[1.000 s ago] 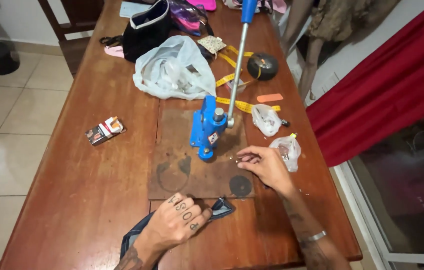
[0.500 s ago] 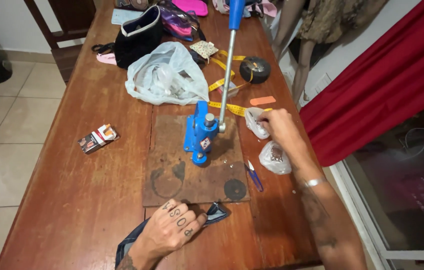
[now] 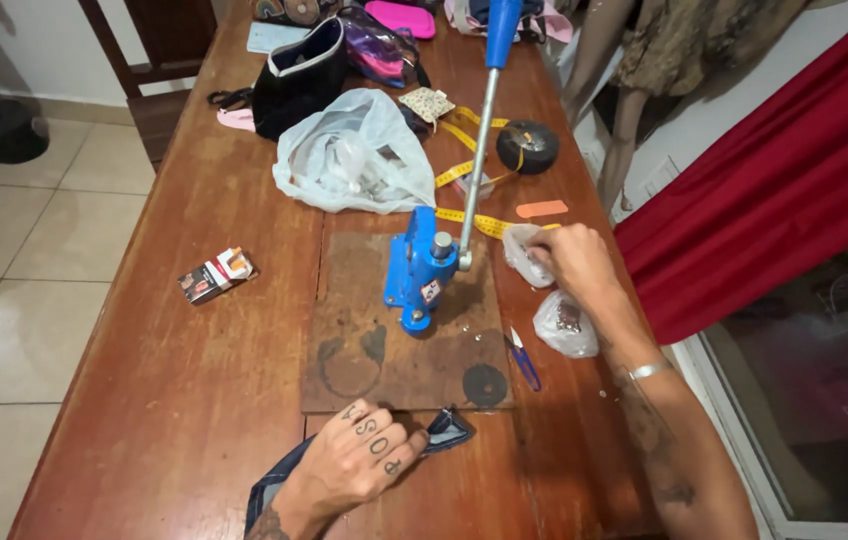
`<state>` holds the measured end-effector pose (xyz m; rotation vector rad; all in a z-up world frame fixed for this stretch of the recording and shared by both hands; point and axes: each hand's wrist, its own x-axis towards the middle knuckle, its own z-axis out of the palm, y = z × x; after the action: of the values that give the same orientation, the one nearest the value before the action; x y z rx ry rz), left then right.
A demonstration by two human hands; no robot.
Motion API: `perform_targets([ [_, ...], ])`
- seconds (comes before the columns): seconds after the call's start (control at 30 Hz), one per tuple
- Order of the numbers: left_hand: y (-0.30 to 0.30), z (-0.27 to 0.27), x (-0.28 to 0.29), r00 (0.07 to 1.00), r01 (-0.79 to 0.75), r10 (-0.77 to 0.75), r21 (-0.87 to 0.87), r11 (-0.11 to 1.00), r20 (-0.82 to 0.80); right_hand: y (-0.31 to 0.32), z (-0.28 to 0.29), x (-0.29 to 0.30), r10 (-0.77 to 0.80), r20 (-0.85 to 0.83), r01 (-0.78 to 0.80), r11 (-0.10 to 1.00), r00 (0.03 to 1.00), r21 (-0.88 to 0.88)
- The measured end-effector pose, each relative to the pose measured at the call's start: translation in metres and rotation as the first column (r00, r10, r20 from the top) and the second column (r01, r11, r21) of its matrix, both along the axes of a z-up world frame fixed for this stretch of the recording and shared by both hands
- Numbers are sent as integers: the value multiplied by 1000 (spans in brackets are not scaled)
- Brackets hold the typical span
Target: The person uses a blue manual rivet press to attach metal snap fasteners to a denim waistband. They position the fabric under the press, insert a snap, and operate the lever to set it, repeating the process for multiple snaps along the waistband.
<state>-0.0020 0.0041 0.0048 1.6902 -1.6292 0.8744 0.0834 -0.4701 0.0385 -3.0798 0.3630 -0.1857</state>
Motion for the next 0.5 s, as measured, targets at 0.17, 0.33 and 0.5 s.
perform_targets([
  [0.17,-1,4,4,1000,5,-5,-32,999,4,66,14,-52,93,504,-333,848,859,412],
  [0.33,-1,-1,1,1000,6,-7,-40,999,-26,152,-6,-87,20,467,-383,604,884,699],
  [0.5,1,-2,1,1000,-14,14,-17,1000,-8,200,15,-88,62,471,-403,623,880,670],
])
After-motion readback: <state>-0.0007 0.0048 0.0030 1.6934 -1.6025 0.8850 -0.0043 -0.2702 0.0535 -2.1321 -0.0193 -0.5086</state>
